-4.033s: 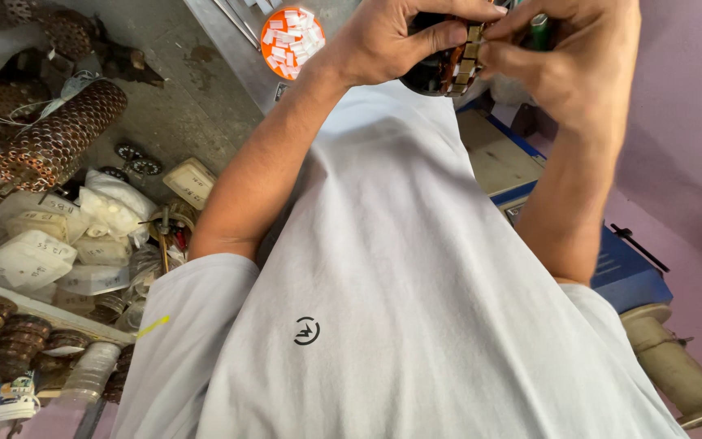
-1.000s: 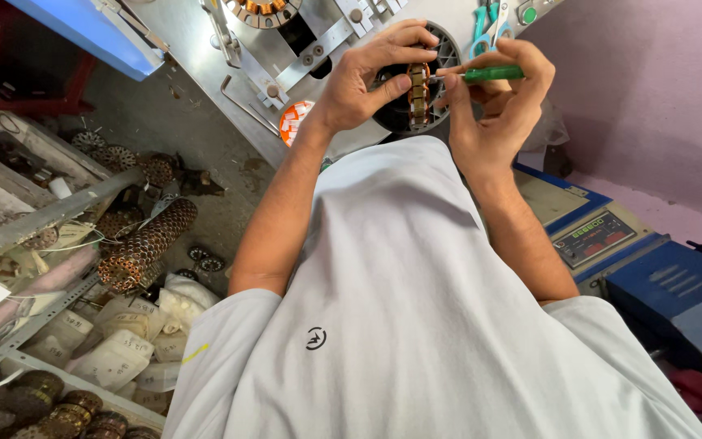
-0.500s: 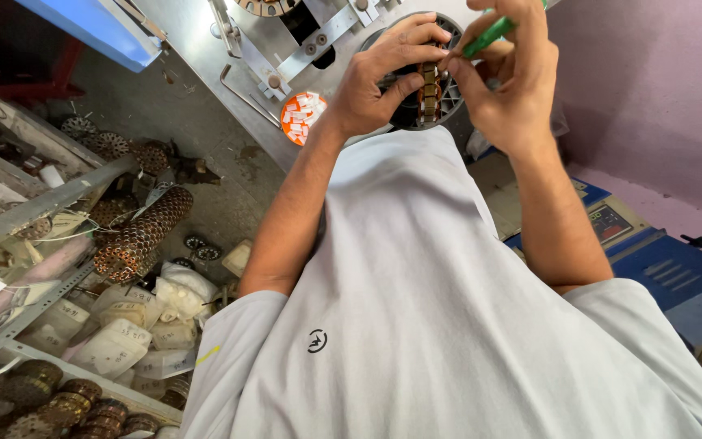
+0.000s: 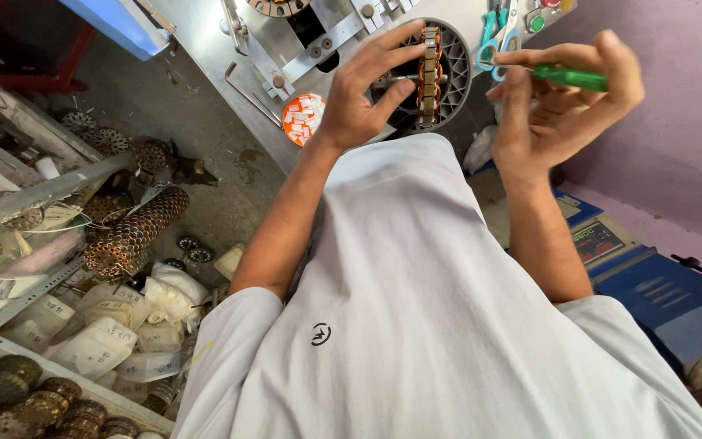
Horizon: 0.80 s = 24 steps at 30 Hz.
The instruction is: The person winds copper wire onto a motor stator by hand using a small screwdriver-like tool, inserting small white paper insulators into the slots between coils.
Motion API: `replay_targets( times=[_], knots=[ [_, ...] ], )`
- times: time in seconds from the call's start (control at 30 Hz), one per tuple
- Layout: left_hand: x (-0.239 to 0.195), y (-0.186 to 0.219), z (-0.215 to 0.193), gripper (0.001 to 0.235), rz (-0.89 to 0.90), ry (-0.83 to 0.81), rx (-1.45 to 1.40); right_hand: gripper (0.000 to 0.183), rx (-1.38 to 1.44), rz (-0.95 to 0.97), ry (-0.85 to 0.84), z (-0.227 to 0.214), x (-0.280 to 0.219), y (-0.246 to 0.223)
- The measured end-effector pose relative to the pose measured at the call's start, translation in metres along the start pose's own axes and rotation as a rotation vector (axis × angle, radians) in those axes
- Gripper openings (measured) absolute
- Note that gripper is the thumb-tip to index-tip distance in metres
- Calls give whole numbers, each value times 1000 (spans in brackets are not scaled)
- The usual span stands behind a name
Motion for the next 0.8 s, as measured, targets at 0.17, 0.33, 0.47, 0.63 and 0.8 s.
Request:
replay_targets(
  times=[0.17,0.33,0.47,0.63,0.8],
  knots=[
    [-69,-14,-24,16,-336,282,411,56,242,426,33,-19,-28,24],
    [-134,-63,-41,22,-503,128,660,55,540,841,52,-5,-63,61],
    [-158,-82,-39,25,-473,84,783,54,607,940,28,3,-77,69],
    [-161,-92,-36,15,-437,87,826,52,598,898,8,-1,-77,70],
    [-159,-92,-38,9,-426,76,831,50,576,866,6,-7,-74,65]
  ],
)
Point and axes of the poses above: each hand's wrist, its own x-axis towards the middle knuckle, its own z-axis out of the palm, y = z × x, the point moved 3 cm from there along x, towards the middle knuckle, and after that the axes turned 3 degrees about z, right-handed, at the moved point
